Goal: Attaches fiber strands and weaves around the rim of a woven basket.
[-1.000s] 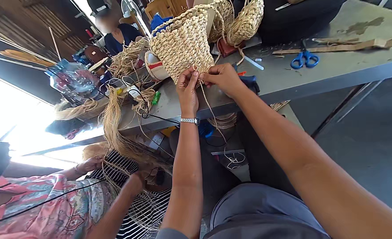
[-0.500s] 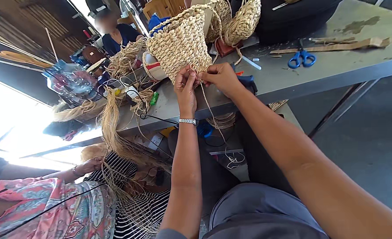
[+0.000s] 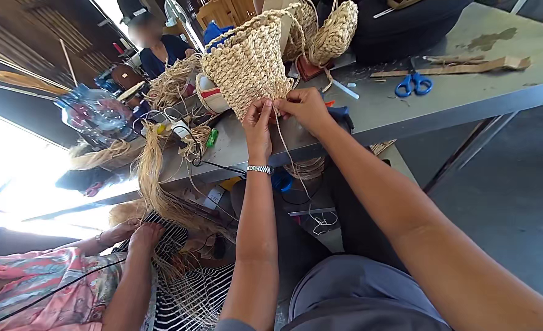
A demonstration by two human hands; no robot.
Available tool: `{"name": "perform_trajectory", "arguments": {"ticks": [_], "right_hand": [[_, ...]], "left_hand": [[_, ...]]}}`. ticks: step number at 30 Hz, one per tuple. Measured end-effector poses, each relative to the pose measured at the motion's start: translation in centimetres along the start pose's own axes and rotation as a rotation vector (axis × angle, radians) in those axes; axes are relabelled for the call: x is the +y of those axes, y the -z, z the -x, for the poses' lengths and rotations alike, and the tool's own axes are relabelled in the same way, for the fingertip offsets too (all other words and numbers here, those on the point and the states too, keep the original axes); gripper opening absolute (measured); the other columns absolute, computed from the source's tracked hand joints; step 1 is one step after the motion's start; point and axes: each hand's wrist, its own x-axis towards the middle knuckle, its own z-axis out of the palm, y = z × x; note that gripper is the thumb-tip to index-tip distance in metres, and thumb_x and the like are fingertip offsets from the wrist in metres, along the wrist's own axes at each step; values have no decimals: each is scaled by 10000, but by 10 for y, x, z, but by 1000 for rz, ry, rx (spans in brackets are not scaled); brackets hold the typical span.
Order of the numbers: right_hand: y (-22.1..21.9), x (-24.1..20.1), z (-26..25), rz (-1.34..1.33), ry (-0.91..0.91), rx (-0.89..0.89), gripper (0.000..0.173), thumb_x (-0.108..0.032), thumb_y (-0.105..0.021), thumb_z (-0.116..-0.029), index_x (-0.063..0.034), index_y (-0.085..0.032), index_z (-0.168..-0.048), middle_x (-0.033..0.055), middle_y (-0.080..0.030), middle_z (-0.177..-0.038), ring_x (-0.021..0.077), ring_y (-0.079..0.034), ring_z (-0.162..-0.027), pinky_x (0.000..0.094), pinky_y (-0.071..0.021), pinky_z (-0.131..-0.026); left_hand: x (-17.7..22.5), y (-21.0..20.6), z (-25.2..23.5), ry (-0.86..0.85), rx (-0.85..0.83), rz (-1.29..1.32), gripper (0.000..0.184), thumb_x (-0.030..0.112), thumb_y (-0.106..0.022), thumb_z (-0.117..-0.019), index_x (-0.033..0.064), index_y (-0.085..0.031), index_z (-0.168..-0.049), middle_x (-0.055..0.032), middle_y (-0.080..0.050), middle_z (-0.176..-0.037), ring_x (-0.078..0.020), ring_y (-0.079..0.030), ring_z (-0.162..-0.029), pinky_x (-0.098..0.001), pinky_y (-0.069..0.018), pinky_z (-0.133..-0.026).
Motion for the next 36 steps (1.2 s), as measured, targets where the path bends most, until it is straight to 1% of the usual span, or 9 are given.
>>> {"name": "perform_trajectory", "arguments": {"ticks": [3,5,7,10,13,21,27,32,36], "right_hand": [[-1,0,0,16,-9,8,283,-252,-695,-988,-13,-698,-836,16,-689,-738,71,-646,-667,286,-561,-707],[-1,-1,0,26,-16,5,288,-255,-692,-992,-8,-700,-843,22,-690,-746,74,-647,-674,290,-561,-713],[0,-1,0,20,-19,2,288,-255,-690,-993,-5,-699,-849,21,-689,-748,74,-646,-674,291,-563,-715],[-1,0,0,-16,-28,28,277,-244,-693,-992,3,-696,-866,30,-692,-757,75,-654,-675,285,-573,-715],[0,1,0,-44,-23,45,263,-239,-692,-994,1,-710,-889,32,-702,-771,73,-665,-682,284,-584,-717],[0,0,0,-38,-10,27,276,-241,-691,-992,2,-704,-862,26,-688,-748,72,-647,-664,278,-571,-702],[0,1,-1,-124,-17,16,256,-225,-695,-990,-15,-693,-845,6,-694,-742,66,-662,-675,273,-580,-708],[-1,1,-2,-208,-34,2,225,-198,-700,-989,-8,-689,-868,3,-693,-754,63,-664,-677,258,-583,-706],[0,1,-1,-244,-47,-9,225,-194,-699,-991,-13,-684,-859,1,-692,-745,64,-665,-669,256,-586,-693]], "left_hand": [[0,-1,0,-41,-7,-58,104,110,-575,-1037,22,-621,-1067,-29,-627,-869,-97,-612,-721,-260,-555,-674],[0,-1,1,-66,-10,-69,104,101,-579,-1035,16,-622,-1078,-32,-626,-863,-99,-611,-705,-257,-556,-654],[1,-1,2,-84,-18,-64,111,89,-582,-1033,4,-622,-1092,-44,-639,-869,-113,-632,-711,-273,-577,-664],[2,-2,3,-94,-23,-45,130,48,-594,-1016,-24,-632,-1118,-66,-663,-911,-138,-663,-751,-307,-603,-718],[2,-3,3,-87,-29,-28,167,26,-610,-997,-41,-636,-1147,-83,-680,-958,-155,-683,-799,-324,-611,-764],[0,0,1,-100,-27,-28,181,37,-606,-998,-16,-619,-1170,-67,-663,-969,-136,-656,-812,-302,-587,-753],[-1,0,1,-108,-33,-15,179,45,-607,-1003,-7,-608,-1174,-59,-639,-948,-135,-641,-779,-289,-582,-717],[0,0,1,-129,-45,7,178,45,-585,-1013,-6,-588,-1183,-55,-640,-934,-134,-644,-774,-291,-584,-713],[0,1,0,-110,-61,25,180,56,-572,-1022,12,-584,-1196,-44,-631,-942,-124,-636,-773,-286,-579,-713]]}}
